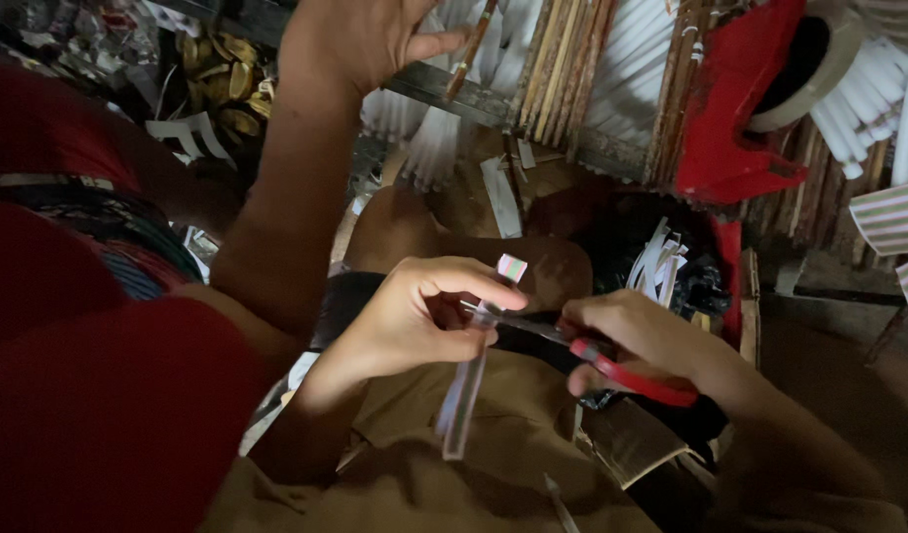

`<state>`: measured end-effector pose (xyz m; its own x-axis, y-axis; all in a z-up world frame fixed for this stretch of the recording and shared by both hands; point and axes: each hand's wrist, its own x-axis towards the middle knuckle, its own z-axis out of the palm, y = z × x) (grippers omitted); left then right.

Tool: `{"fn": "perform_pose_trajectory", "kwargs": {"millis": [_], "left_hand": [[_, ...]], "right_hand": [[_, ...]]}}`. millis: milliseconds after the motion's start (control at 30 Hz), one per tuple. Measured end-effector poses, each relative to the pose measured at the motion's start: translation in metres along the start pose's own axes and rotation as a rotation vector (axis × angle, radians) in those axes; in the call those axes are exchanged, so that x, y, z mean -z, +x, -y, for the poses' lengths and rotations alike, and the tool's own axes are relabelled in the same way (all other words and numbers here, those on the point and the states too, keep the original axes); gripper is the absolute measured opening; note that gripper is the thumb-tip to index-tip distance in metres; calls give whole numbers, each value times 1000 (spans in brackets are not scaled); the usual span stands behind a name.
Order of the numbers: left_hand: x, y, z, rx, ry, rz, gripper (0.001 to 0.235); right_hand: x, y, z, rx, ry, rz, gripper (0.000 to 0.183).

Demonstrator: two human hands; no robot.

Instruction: The person cuts strips of paper and attaches them to a wooden frame using a rubber band. They then arrange the strips on the frame to form a fan shape.

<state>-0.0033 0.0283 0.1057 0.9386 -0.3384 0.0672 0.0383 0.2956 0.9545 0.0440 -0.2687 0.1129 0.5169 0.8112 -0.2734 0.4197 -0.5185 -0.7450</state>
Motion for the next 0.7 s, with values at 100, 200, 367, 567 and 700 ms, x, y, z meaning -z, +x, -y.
{"fn": "perform_pose_trajectory", "kwargs": {"millis": [100, 200, 367, 567, 700], "left_hand": [[-1, 2, 3, -7, -83, 39, 38], [-6, 6, 9, -29, -157, 104, 36], [-5, 4, 3, 12, -139, 76, 37], [-9, 3, 10, 1, -110, 68, 40], [-12, 1, 10, -10, -35, 5, 43]], "right_hand": [[-2, 8, 8, 53, 308, 68, 51], [-8, 14, 20, 25, 529, 142, 63], [-39, 11, 1, 146, 417, -40, 71], [-63, 0, -24, 85, 405, -178, 41], [-39, 18, 11, 299, 532, -611, 30]]}}
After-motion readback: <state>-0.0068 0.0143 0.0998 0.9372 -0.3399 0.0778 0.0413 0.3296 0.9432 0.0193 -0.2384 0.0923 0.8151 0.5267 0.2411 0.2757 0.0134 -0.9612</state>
